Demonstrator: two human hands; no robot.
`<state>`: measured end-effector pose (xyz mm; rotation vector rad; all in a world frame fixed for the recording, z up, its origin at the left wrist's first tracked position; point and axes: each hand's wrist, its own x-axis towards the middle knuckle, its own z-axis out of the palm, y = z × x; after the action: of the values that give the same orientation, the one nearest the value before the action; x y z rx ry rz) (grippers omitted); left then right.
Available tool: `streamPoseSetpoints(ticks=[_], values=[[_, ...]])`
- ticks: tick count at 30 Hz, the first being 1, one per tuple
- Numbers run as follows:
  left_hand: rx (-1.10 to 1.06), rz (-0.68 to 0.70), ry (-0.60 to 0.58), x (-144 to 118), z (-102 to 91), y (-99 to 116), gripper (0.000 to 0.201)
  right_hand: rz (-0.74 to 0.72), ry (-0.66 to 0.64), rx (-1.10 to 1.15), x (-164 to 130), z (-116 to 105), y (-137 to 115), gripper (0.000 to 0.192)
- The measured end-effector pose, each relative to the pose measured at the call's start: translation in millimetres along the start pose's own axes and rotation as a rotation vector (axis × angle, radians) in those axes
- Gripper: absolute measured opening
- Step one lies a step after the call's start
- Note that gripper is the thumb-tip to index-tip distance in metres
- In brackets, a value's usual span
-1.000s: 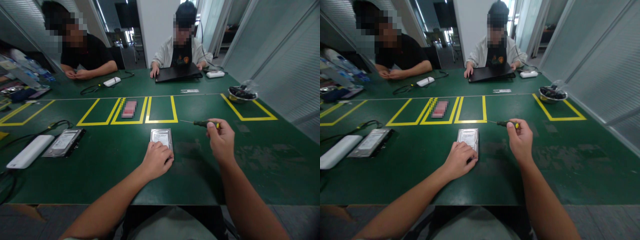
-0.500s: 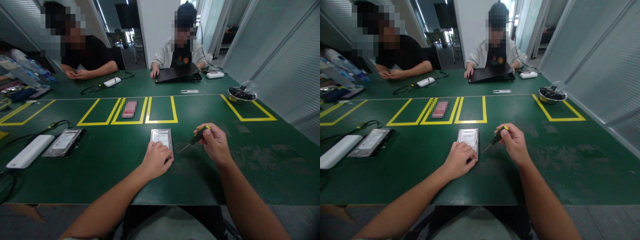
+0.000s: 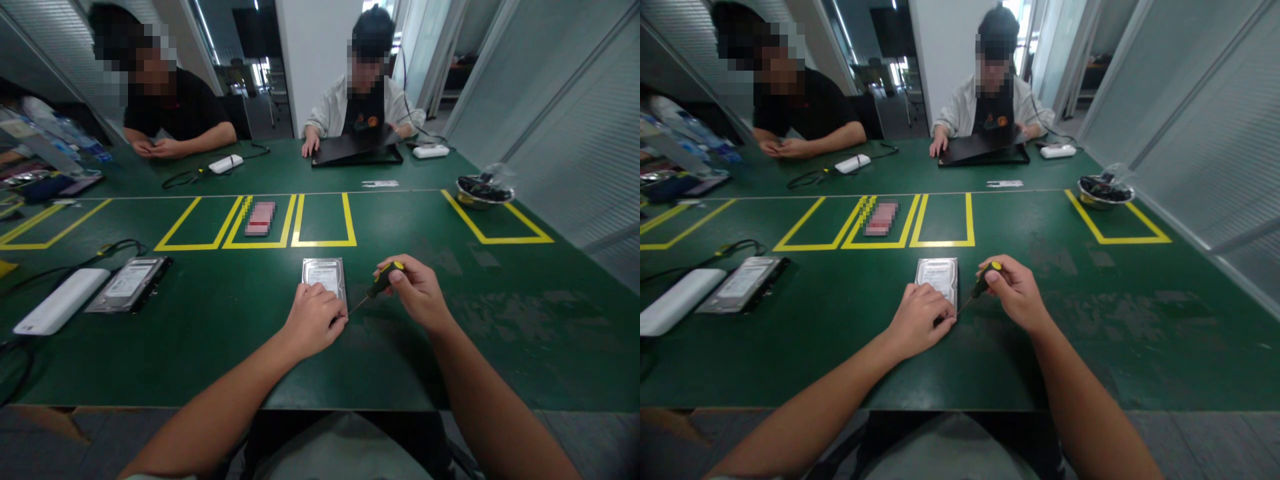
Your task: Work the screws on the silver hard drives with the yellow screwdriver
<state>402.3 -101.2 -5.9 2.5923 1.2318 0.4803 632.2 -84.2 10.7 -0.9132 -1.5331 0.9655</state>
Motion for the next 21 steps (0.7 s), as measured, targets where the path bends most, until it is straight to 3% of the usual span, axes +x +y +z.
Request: streamPoseSetpoints(ticks=[16,21], values=[[-0.009,-0.006,-0.007,-1,-1.7,1,0.012,0.008,-0.028,-0.042,-2,2,-5,0.020],[-0.005,-0.011,0.000,-1,-2.7,1,0.011,-0.056,-0.049,-0.103,-2,2,-13,0.019]])
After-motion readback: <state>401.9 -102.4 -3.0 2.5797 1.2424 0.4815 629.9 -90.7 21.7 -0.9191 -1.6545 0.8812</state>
